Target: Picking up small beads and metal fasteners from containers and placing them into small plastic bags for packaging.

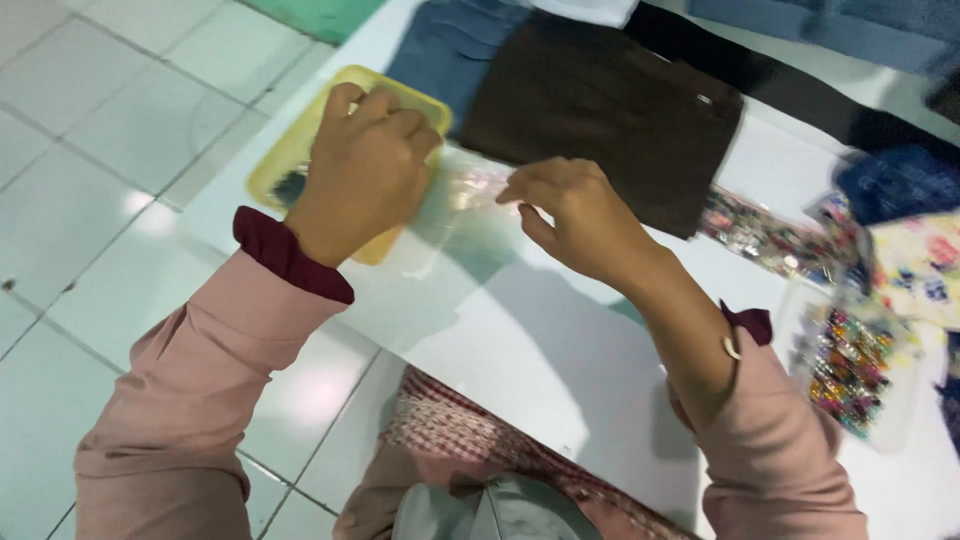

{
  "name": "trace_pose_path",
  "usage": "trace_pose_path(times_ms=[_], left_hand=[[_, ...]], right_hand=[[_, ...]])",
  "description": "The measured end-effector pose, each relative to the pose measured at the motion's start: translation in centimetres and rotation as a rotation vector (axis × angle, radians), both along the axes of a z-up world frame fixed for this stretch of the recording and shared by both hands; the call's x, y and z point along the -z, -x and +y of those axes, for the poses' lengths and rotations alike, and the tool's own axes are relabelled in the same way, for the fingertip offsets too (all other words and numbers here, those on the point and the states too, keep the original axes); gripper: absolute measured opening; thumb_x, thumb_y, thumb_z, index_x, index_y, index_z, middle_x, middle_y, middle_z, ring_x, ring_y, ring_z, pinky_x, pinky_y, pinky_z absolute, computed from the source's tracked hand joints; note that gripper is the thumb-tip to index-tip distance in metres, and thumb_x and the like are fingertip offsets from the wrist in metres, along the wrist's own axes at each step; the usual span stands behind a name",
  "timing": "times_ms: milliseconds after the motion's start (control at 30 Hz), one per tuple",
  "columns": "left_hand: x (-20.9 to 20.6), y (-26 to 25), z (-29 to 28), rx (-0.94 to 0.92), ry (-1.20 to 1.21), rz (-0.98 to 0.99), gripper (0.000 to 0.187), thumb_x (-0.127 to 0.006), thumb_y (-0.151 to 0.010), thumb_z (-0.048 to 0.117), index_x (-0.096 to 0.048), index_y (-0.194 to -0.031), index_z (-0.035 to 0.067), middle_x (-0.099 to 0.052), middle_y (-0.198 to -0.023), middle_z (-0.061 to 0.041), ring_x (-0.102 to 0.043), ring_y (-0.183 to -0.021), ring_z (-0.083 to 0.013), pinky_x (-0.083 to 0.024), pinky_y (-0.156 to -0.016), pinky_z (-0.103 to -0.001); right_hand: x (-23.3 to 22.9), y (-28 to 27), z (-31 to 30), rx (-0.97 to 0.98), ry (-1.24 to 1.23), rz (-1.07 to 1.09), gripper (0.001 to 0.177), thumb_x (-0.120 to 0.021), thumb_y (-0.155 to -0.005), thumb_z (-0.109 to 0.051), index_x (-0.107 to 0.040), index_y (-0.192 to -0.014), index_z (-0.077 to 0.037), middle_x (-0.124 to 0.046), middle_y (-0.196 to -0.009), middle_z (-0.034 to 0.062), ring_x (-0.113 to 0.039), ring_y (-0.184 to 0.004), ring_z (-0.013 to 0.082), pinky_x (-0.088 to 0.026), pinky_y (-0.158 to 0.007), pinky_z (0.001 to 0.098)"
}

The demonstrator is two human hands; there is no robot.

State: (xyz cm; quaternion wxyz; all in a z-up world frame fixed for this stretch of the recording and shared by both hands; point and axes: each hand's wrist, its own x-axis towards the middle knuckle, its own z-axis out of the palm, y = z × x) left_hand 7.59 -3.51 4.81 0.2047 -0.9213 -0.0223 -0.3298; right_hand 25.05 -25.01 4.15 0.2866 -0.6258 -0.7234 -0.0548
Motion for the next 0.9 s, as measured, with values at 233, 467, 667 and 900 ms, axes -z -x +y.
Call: trace_pose_path(times_ms=[233, 467, 667, 900], left_hand=[[-0.1, -10.1, -13.8, 0.409, 0.02, -0.129, 0.018, -0.066, -0.081, -0.001, -0.065, -0.075, 0.017, -0.06, -0.077, 0.004, -0.05, -0.081, -0.0222, -0.038, -0.08, -0.038], [5.2, -19.0, -26.8, 0.664, 0.161, 0.053, 0.017, -0.066, -0.084, 0.006, -0.066, -0.071, 0.017, -0.059, -0.071, 0.004, -0.054, -0.079, -0.0235, -0.04, -0.083, -0.043], [10.2, -23.5, -36.4, 0.83, 0.46, 0.231, 0.005, -0.07, -0.082, 0.009, -0.075, -0.08, 0.01, -0.066, -0.071, -0.004, -0.058, -0.079, -0.0211, -0.039, -0.084, -0.041], [14.4, -28.6, -42.1, 0.797, 0.66, 0.238, 0.016, -0.068, -0.088, 0.009, -0.066, -0.072, 0.008, -0.035, -0.065, 0.005, -0.041, -0.073, -0.0166, -0.027, -0.075, -0.034]], right_hand=[[-1.6, -5.6, -18.1, 0.226, 0.093, -0.051, 0.018, -0.072, -0.092, 0.0, -0.076, -0.109, -0.004, -0.075, -0.113, 0.0158, -0.071, -0.102, 0.0338, -0.055, -0.091, 0.0453], [0.2, -11.4, -34.5, 0.78, 0.316, 0.13, 0.027, -0.067, -0.095, -0.009, -0.076, -0.121, -0.009, -0.076, -0.11, 0.012, -0.073, -0.094, 0.0281, -0.052, -0.084, 0.0415], [5.2, -14.0, -40.6, 0.935, 0.316, 0.158, 0.021, -0.072, -0.09, -0.01, -0.078, -0.111, -0.009, -0.078, -0.095, 0.017, -0.074, -0.089, 0.0372, -0.057, -0.077, 0.0477], [9.6, -15.1, -41.3, 1.128, 0.429, 0.047, 0.028, -0.073, -0.088, -0.01, -0.081, -0.113, -0.019, -0.077, -0.097, 0.0035, -0.072, -0.087, 0.0211, -0.058, -0.076, 0.0328]])
